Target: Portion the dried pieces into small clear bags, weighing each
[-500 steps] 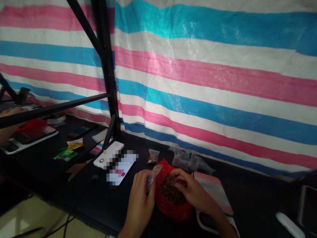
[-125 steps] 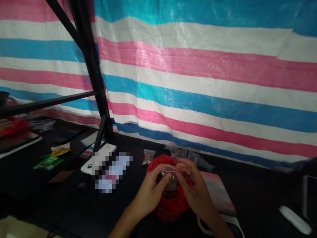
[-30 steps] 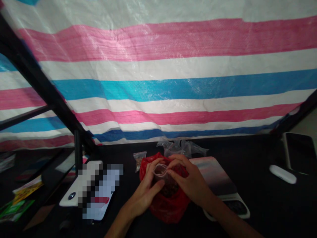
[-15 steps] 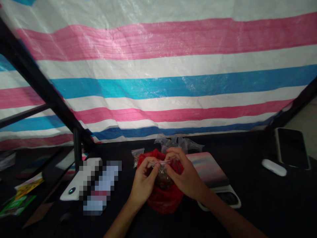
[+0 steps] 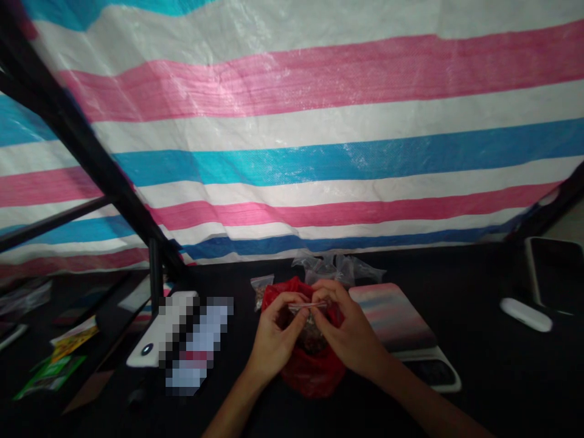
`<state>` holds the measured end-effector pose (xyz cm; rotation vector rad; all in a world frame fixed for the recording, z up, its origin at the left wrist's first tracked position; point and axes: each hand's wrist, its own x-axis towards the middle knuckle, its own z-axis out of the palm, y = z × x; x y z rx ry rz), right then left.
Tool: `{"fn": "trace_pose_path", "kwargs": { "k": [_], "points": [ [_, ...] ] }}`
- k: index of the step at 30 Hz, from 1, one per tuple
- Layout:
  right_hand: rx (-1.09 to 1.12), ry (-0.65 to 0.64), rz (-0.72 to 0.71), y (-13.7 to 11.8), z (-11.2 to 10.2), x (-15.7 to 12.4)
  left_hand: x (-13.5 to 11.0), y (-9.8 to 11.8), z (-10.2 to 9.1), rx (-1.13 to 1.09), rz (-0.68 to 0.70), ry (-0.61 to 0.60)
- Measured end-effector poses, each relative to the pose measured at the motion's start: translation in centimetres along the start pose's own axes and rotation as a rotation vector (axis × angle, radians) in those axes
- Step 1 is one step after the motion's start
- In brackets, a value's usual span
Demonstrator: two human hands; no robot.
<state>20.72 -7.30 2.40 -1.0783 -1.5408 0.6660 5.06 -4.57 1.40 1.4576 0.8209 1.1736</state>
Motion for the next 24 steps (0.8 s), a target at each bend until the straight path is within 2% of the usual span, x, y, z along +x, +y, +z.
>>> {"fn": "trace_pose_path", "kwargs": {
  "k": [16,19,24],
  "points": [
    [-0.031,0.042,-0.037,-0.58,-0.26,-0.01,-0.20,0.56,-0.37,0.089,0.100,-0.004],
    [-0.032,0.038,-0.032,-0.29,-0.16,0.01,-0.21,0.68,-0.67,0.107,0.126,-0.035],
    [-0.079,0.075,-0.068,-0.13,0.06,-0.16,-0.36,0.75,-0.62,0.100,0.109,-0.044]
  ]
}}
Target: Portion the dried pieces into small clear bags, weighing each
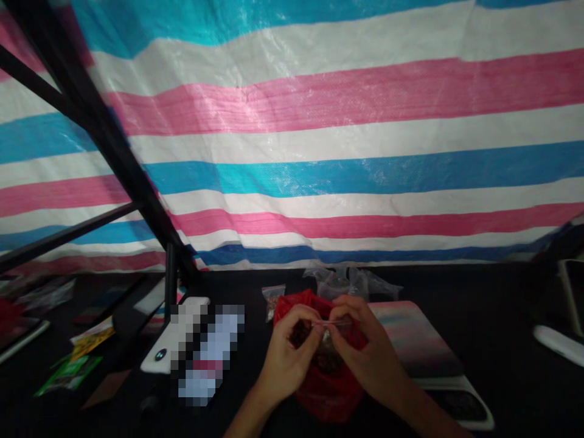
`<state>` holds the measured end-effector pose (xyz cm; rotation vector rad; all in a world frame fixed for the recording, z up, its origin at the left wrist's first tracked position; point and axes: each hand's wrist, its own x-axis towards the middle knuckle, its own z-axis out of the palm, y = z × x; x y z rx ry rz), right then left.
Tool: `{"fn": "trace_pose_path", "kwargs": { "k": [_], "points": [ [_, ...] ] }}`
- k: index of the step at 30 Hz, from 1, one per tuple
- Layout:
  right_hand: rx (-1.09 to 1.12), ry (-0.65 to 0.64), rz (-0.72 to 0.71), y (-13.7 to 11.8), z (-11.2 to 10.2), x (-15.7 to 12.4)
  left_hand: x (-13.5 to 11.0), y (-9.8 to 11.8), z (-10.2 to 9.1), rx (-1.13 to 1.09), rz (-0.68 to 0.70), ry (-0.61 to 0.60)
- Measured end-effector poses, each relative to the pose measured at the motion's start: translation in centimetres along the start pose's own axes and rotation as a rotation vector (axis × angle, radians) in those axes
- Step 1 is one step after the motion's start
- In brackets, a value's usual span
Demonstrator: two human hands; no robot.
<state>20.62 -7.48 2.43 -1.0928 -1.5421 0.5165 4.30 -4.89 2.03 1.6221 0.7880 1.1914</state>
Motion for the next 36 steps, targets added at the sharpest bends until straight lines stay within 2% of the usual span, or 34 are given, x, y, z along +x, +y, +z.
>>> {"fn": "trace_pose_path", "kwargs": {
  "k": [7,12,14,16,19,21,22,24,26,31,36],
  "points": [
    [0.041,-0.023,0.004,-0.3,0.3,-0.1,0.1,-0.4,-0.4,-0.014,0.052,0.125],
    [0.018,0.009,0.026,-0.5,0.6,-0.7,0.0,-0.3,-0.4,-0.043,0.023,0.106],
    [0.041,0.002,0.020,-0.4,0.6,-0.8,0.0,-0.1,-0.4,-0.024,0.012,0.147],
    [0.041,-0.004,-0.004,-0.2,0.4,-0.7,0.2,0.0,-0.8,-0.013,-0.006,0.280],
    [-0.057,-0.065,-0.067,0.3,-0.4,-0.2,0.9,-0.5,-2.5,-0.002,-0.065,0.646],
    [-0.187,-0.226,-0.140,0.6,-1.3,0.3,1.5,-1.2,-4.2,0.054,-0.123,0.839],
    [-0.266,-0.328,-0.174,0.7,-1.7,0.6,1.8,-1.5,-5.0,0.090,-0.140,0.883],
    [-0.407,-0.496,-0.200,0.8,-2.5,0.9,2.3,-2.1,-6.2,0.161,-0.168,0.883],
    [-0.482,-0.565,-0.174,0.9,-3.0,1.0,2.6,-2.7,-6.9,0.224,-0.193,0.847],
    [-0.492,-0.561,-0.126,1.0,-2.6,0.9,2.5,-4.3,-6.5,0.394,-0.240,0.767],
    [-0.481,-0.572,-0.108,1.5,-2.1,1.2,1.8,-6.2,-5.4,0.830,-0.135,0.656]
  ]
}}
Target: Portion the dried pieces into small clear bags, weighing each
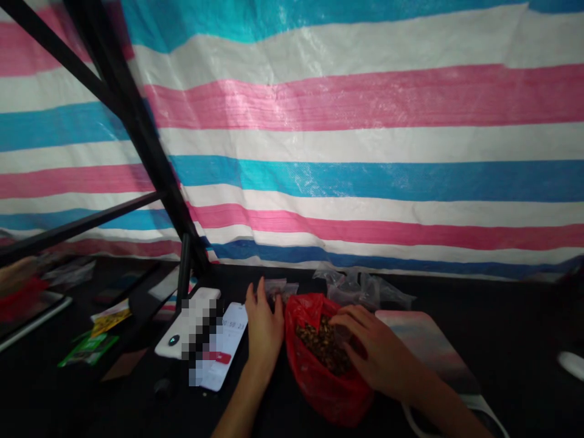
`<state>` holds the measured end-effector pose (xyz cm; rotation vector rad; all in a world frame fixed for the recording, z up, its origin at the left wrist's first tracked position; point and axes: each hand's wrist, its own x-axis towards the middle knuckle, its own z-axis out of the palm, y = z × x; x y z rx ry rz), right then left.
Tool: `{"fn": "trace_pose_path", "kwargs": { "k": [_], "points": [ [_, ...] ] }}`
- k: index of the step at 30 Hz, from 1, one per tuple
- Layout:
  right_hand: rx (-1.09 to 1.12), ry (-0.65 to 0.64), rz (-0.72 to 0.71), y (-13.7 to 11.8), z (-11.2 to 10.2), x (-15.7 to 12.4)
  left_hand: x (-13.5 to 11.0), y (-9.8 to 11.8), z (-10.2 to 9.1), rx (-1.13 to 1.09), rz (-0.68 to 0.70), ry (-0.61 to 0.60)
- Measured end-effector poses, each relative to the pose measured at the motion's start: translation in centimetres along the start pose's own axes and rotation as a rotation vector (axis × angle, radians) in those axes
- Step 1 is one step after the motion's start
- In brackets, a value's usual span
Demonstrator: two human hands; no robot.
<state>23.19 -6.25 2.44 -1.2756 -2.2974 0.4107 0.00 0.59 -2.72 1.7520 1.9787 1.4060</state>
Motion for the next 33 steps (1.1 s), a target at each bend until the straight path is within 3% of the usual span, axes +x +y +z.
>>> {"fn": "trace_pose_path", "kwargs": {
  "k": [5,9,13,17,20,21,24,29,33],
  "points": [
    [0.013,0.038,-0.028,0.4,0.0,-0.1,-0.9,-0.4,0.1,0.297,0.180,-0.145],
    [0.026,0.065,-0.077,-0.2,0.0,-0.4,-0.9,-0.6,0.0,0.301,0.285,-0.244],
    [0.061,0.065,-0.114,-1.0,-0.5,-0.5,-0.6,0.0,-0.3,0.124,0.326,-0.094],
    [0.032,0.212,-0.129,0.0,-2.0,-0.4,-0.8,1.7,-1.6,-0.114,0.554,0.110],
    [-0.115,0.423,0.019,2.1,-3.1,-0.3,-1.6,3.0,-2.7,-0.238,0.735,0.109],
    [-0.168,0.440,0.096,2.8,-3.4,-0.3,-1.9,3.4,-2.9,-0.269,0.777,0.083],
    [-0.271,0.325,0.226,4.4,-3.5,-0.3,-2.6,4.3,-3.1,-0.331,0.838,0.025],
    [-0.417,0.181,0.232,4.5,-2.5,-0.6,-2.9,4.8,-3.0,-0.363,0.836,0.041],
    [-0.457,0.183,0.236,4.8,-2.0,-0.7,-3.0,4.6,-2.8,-0.363,0.815,0.021]
  ]
}}
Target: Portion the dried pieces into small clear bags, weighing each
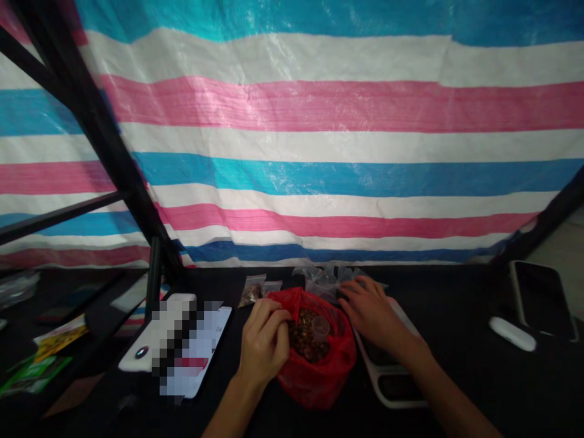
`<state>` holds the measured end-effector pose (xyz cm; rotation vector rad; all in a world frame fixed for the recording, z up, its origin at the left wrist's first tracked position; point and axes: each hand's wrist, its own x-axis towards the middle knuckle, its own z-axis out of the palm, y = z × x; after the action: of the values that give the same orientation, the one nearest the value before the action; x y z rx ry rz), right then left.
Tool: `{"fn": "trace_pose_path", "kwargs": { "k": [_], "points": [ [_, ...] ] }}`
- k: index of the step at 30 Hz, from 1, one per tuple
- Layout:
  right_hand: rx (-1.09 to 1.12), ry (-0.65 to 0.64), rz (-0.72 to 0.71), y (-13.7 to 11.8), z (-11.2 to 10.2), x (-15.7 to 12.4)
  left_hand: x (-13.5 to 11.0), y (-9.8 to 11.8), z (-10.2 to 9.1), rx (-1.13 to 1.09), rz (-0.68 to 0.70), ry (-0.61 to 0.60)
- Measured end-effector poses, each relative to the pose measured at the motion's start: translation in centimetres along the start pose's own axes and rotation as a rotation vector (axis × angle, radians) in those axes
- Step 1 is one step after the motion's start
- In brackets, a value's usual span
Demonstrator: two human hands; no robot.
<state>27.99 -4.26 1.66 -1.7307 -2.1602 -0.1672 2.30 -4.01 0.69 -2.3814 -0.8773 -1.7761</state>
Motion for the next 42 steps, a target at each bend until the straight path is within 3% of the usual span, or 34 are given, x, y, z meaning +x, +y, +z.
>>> {"fn": "trace_pose_path", "kwargs": {
  "k": [3,7,9,12,14,16,19,23,27,32,38,42],
  "points": [
    [0.070,0.131,0.033,0.2,-0.3,0.3,-0.1,0.2,0.1,-0.015,0.006,-0.031],
    [0.424,0.264,-0.072,-1.5,-2.0,0.3,-0.1,0.9,0.4,0.063,-0.019,-0.087],
    [0.621,0.229,-0.155,-3.2,-3.0,-0.2,-0.1,1.0,0.8,0.139,-0.031,-0.155],
    [0.835,0.055,-0.270,-5.8,-4.1,-1.1,-0.6,0.7,1.3,0.200,-0.017,-0.289],
    [0.900,-0.022,-0.282,-6.8,-4.3,-1.5,-1.1,0.3,1.4,0.205,-0.041,-0.354],
    [0.926,-0.021,-0.270,-7.0,-4.0,-1.7,-1.4,0.0,1.3,0.188,-0.092,-0.394],
    [0.876,0.022,-0.172,-6.3,-3.1,-1.6,-1.5,-0.5,0.8,0.160,-0.166,-0.374],
    [0.563,-0.120,-0.092,-5.1,-1.8,-1.6,-1.2,-0.9,0.5,0.161,-0.260,-0.297],
    [0.423,-0.221,-0.101,-4.8,-1.4,-1.4,-1.1,-1.1,1.0,0.199,-0.364,-0.392],
    [0.413,-0.158,-0.208,-5.2,-1.0,-1.2,-1.0,-0.8,1.4,0.228,-0.430,-0.503],
    [0.282,-0.171,-0.196,-5.3,0.1,-1.5,-1.1,-1.4,1.0,0.284,-0.484,-0.394],
    [0.259,-0.150,-0.134,-5.5,0.3,-1.3,-1.3,-1.5,1.0,0.167,-0.506,-0.441]
  ]
}}
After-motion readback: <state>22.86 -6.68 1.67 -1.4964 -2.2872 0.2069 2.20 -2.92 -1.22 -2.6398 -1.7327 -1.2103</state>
